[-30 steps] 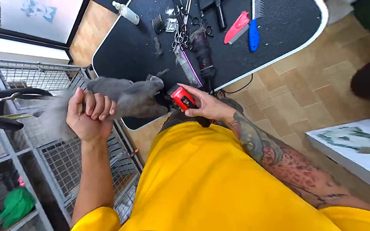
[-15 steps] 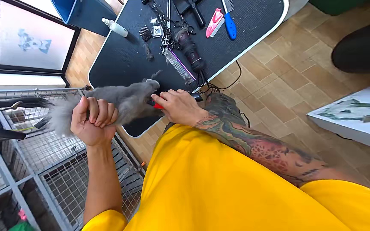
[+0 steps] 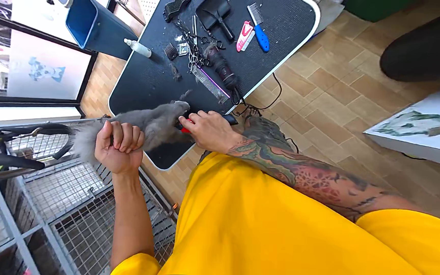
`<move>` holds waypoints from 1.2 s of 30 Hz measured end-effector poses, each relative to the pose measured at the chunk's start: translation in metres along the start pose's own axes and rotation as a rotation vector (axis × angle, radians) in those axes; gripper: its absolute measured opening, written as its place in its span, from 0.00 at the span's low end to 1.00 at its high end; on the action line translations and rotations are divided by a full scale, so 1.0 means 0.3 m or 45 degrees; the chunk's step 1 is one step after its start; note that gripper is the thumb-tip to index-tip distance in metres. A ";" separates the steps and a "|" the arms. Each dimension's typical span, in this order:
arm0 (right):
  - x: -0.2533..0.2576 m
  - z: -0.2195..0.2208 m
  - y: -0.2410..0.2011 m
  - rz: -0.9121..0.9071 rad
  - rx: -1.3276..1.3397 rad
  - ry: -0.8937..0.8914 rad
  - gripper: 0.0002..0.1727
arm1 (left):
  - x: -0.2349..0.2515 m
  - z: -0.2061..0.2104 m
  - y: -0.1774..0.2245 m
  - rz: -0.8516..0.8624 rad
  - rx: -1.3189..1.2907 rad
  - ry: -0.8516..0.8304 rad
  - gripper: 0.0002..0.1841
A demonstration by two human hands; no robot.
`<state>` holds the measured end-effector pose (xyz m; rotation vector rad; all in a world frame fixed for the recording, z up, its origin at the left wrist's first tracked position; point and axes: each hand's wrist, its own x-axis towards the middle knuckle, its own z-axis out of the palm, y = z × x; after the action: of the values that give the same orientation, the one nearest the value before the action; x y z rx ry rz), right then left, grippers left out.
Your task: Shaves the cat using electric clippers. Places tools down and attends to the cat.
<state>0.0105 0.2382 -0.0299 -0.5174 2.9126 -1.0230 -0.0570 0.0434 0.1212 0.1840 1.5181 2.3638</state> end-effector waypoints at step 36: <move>0.092 -0.102 0.001 -0.116 -0.010 -0.315 0.35 | 0.017 -0.040 0.011 -0.064 -0.214 0.214 0.32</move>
<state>-0.0194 0.2485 -0.0033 -0.7267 2.6985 -0.8847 -0.0659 0.0334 0.1188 -0.0934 1.3670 2.5051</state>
